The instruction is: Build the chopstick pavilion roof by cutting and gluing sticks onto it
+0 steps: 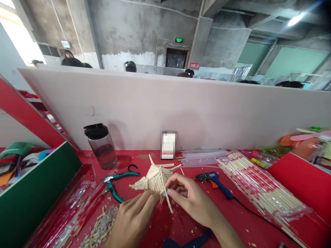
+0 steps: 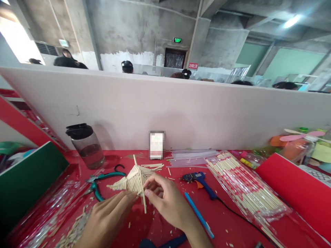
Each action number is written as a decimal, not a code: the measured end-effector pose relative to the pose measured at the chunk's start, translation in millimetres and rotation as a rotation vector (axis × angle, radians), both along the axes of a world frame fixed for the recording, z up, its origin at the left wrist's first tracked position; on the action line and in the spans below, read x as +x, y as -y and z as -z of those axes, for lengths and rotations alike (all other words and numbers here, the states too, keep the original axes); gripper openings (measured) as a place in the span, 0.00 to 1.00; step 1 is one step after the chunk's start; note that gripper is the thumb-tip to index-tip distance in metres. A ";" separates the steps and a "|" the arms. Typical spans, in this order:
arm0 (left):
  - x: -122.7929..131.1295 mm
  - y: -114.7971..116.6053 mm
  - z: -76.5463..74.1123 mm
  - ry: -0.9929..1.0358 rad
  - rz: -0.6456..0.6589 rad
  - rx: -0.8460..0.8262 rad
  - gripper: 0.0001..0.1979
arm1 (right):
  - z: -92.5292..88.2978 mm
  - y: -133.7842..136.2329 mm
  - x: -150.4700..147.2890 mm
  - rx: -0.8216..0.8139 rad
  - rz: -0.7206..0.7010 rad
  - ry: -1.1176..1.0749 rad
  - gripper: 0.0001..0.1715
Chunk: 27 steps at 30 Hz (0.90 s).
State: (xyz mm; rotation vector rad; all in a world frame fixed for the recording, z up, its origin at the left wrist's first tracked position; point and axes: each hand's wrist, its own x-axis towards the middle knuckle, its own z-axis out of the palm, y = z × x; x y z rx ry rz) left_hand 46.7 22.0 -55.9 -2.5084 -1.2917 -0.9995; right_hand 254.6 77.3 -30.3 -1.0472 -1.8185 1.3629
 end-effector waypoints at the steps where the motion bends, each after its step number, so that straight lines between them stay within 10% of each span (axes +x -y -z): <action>1: -0.7 -0.4 -0.4 0.001 0.003 0.002 0.12 | 0.2 -0.3 -0.2 -0.003 0.001 0.001 0.04; 27: -5.0 -4.2 12.5 -0.025 -0.124 0.043 0.10 | -1.3 -1.7 -3.7 0.091 -0.035 -0.033 0.02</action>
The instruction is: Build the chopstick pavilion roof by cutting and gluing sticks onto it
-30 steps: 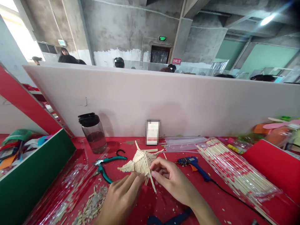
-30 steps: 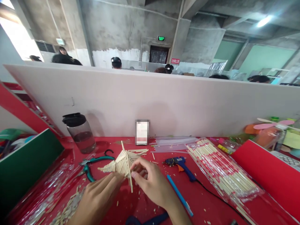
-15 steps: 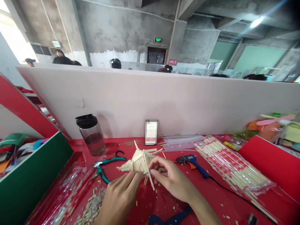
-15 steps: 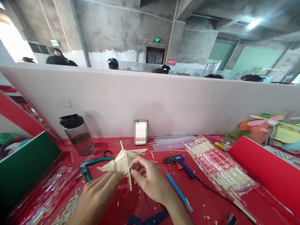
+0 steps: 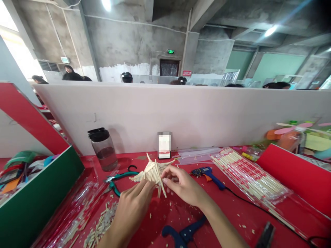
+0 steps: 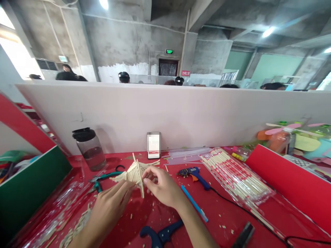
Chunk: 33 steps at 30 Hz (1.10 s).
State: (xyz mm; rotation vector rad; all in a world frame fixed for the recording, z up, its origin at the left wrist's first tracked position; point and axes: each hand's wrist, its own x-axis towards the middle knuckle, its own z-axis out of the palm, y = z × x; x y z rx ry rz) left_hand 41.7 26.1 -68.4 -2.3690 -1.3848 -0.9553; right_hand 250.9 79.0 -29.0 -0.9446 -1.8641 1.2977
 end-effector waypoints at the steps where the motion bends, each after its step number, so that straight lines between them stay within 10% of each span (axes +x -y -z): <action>1: 0.0 0.1 -0.3 -0.013 -0.002 0.003 0.10 | 0.0 0.0 0.1 0.006 0.002 0.004 0.02; 23: 3.0 2.7 -7.2 -0.149 -0.011 0.026 0.12 | 8.8 5.8 -21.9 0.086 0.232 0.081 0.08; 28: 2.4 2.0 2.2 0.040 0.025 -0.050 0.09 | 7.6 5.7 -20.9 0.090 0.219 0.080 0.06; 33: 12.0 0.9 5.1 0.516 0.069 -0.465 0.15 | 8.9 5.0 -20.3 0.090 0.212 0.071 0.06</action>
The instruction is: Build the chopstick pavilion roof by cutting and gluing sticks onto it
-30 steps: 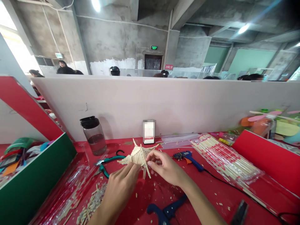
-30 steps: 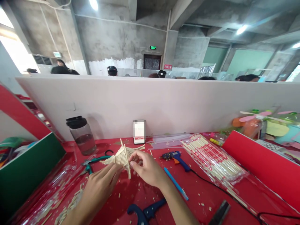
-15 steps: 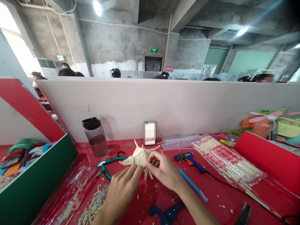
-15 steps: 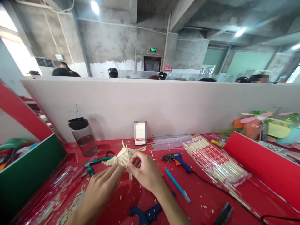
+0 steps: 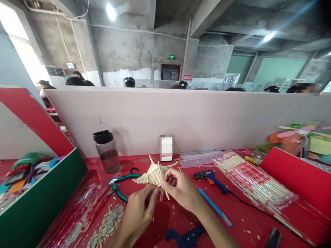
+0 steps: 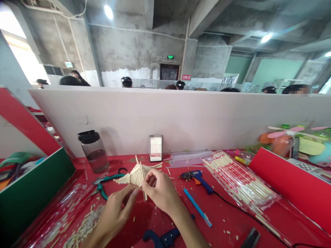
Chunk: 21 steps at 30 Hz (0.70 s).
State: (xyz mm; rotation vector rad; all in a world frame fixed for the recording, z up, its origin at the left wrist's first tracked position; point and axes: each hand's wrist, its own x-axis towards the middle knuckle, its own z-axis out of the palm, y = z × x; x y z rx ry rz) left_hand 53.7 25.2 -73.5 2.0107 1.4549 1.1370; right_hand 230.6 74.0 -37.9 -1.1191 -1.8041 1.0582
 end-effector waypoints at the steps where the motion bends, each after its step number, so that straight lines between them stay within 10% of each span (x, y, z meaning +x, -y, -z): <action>1: 2.8 -1.0 0.3 0.109 -0.004 -0.072 0.17 | 0.3 -0.3 0.1 -0.001 0.000 -0.003 0.06; 7: 15.4 -4.8 1.6 0.533 0.029 -0.309 0.23 | -1.0 -1.8 0.9 -0.012 -0.010 -0.010 0.07; 21: 25.3 -3.7 0.1 0.705 -0.034 -0.423 0.30 | -2.0 -0.9 -0.6 -0.010 -0.005 -0.008 0.06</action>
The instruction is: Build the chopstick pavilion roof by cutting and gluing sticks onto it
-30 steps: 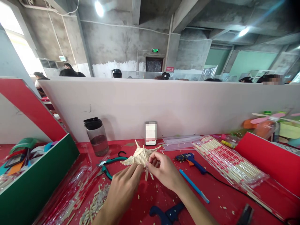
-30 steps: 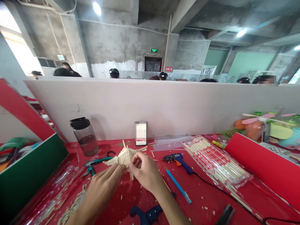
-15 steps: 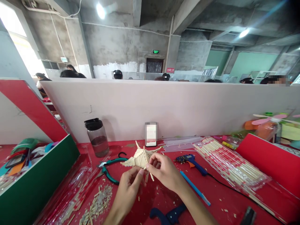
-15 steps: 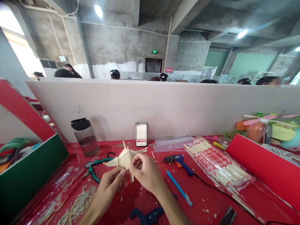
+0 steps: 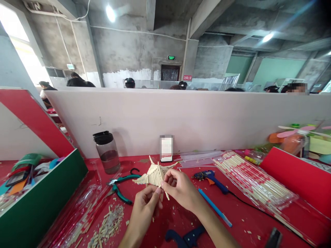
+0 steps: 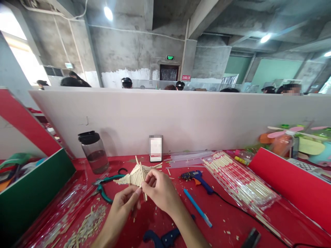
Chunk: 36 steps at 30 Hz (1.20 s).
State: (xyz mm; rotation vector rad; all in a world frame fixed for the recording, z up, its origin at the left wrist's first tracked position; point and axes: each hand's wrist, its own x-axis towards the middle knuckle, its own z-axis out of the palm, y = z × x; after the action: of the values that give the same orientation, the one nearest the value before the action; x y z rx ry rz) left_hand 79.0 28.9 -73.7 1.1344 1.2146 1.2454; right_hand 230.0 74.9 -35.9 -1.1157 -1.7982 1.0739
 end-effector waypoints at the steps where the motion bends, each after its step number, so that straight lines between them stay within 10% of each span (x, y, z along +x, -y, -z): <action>1: 0.6 0.1 -0.5 0.007 -0.006 -0.006 0.30 | -0.3 0.0 -0.1 -0.001 0.000 -0.002 0.06; 36: -2.4 -1.9 9.7 0.208 -0.008 -0.049 0.21 | 2.0 1.1 -3.3 0.029 0.026 0.011 0.06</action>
State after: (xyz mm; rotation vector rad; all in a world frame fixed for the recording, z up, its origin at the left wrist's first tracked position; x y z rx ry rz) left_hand 76.6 30.8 -83.4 0.9399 1.0877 1.2987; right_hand 226.6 73.8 -37.9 -1.1267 -1.7974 1.0257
